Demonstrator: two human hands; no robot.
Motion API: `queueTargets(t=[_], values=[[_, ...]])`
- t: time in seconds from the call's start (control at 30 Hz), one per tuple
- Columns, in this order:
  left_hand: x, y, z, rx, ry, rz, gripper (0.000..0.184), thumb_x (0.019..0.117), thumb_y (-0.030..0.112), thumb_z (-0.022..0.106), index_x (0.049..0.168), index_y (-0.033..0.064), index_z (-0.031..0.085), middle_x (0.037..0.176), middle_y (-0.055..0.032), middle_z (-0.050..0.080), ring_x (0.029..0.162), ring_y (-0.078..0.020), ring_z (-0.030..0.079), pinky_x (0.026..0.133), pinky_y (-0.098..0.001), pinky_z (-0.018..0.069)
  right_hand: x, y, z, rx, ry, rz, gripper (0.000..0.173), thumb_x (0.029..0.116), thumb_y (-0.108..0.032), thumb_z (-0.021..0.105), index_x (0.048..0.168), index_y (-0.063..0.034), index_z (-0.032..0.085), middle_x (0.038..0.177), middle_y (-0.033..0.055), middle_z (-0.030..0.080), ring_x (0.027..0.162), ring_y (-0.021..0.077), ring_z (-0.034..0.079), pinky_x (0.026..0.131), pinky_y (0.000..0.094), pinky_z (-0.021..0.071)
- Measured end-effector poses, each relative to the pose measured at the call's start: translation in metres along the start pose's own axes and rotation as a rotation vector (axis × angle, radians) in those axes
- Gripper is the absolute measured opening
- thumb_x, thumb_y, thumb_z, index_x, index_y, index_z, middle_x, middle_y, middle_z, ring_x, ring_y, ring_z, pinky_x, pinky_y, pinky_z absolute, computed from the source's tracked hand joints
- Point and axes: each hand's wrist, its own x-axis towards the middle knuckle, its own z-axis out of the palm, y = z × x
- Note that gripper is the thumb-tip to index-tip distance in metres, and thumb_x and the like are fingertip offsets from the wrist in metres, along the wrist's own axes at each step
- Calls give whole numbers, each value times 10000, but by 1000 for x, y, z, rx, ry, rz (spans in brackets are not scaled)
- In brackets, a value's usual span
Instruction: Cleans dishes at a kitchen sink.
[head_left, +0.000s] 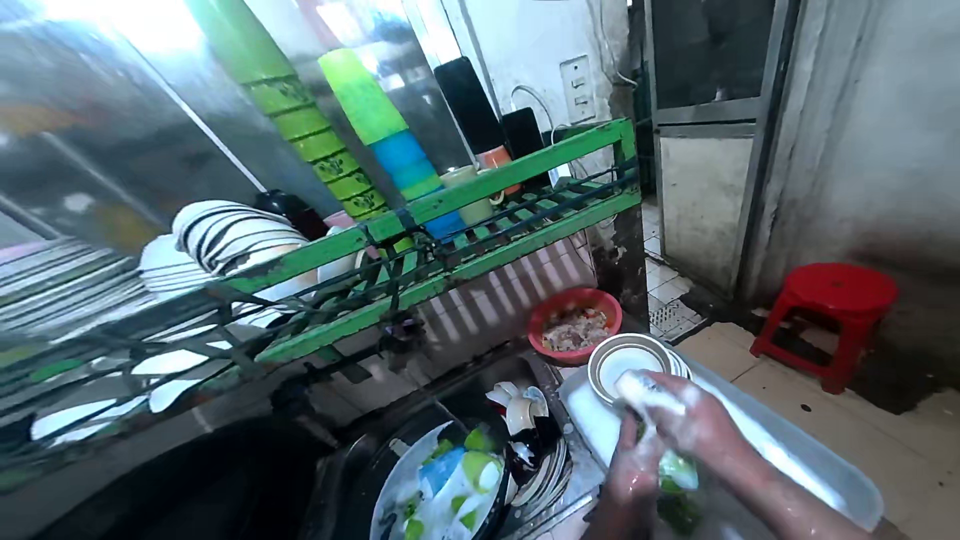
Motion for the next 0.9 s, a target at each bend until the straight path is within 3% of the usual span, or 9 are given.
queueTargets(t=[0.17,0.3,0.4,0.47,0.57,0.63,0.77,0.83,0.9], values=[[26,9,-47,-178,137,101,423,1005,157,578,1391,-13,545,1249,-175,650,1048,-232,674,873,-412,589,3,22,-11,507,36,407,291,1012,-56,536,1287,17,600,1085,129,666,902,143,652,810,339,567],[40,17,-64,-41,140,-19,331,1088,288,466,1253,38,606,1002,-114,674,785,-177,662,615,-328,560,-18,-2,13,-11,-129,135,343,952,-142,667,1230,59,674,1150,252,703,1091,358,681,998,539,513],[53,45,-59,322,23,-220,408,1109,356,397,1300,53,591,1103,-163,634,891,-242,628,713,-406,534,-24,4,25,-160,-186,-59,334,950,-188,650,1170,59,696,1109,262,718,1073,412,700,970,606,524],[63,53,-56,325,47,-201,439,1088,374,462,1316,24,594,1186,-203,638,1011,-283,642,842,-462,546,-19,7,19,278,-158,109,258,978,-67,546,1149,78,673,1052,186,712,997,257,686,925,428,548],[65,27,-33,-309,215,39,409,1064,300,523,1387,48,521,1229,-149,636,1085,-228,630,932,-427,535,-12,-7,15,1094,25,416,299,1049,-154,377,959,-62,647,773,50,703,666,132,692,574,310,598],[59,18,-9,-552,261,62,466,1090,360,444,1476,98,446,1330,-130,602,1168,-221,610,990,-434,519,-12,-17,21,976,80,412,257,1055,-141,390,991,-47,620,737,43,662,601,121,645,520,297,558],[46,19,12,-471,265,-47,476,1072,310,517,1456,55,397,1269,-173,598,1092,-217,621,932,-390,538,-14,4,26,-408,-179,-61,411,974,-128,590,1307,111,617,1294,282,651,1290,390,589,1197,536,319],[45,22,23,-491,338,-93,505,1039,263,602,1445,68,376,1229,-202,600,1038,-249,639,887,-419,553,-8,33,32,-646,-121,-271,479,971,-243,586,1369,21,617,1364,245,634,1329,414,567,1206,654,243],[47,21,31,-521,378,-81,546,1023,250,629,1469,92,356,1268,-211,580,1054,-269,637,886,-442,554,-6,39,30,-421,-63,-181,477,942,-191,632,1345,64,615,1312,239,664,1281,357,616,1192,527,360]])
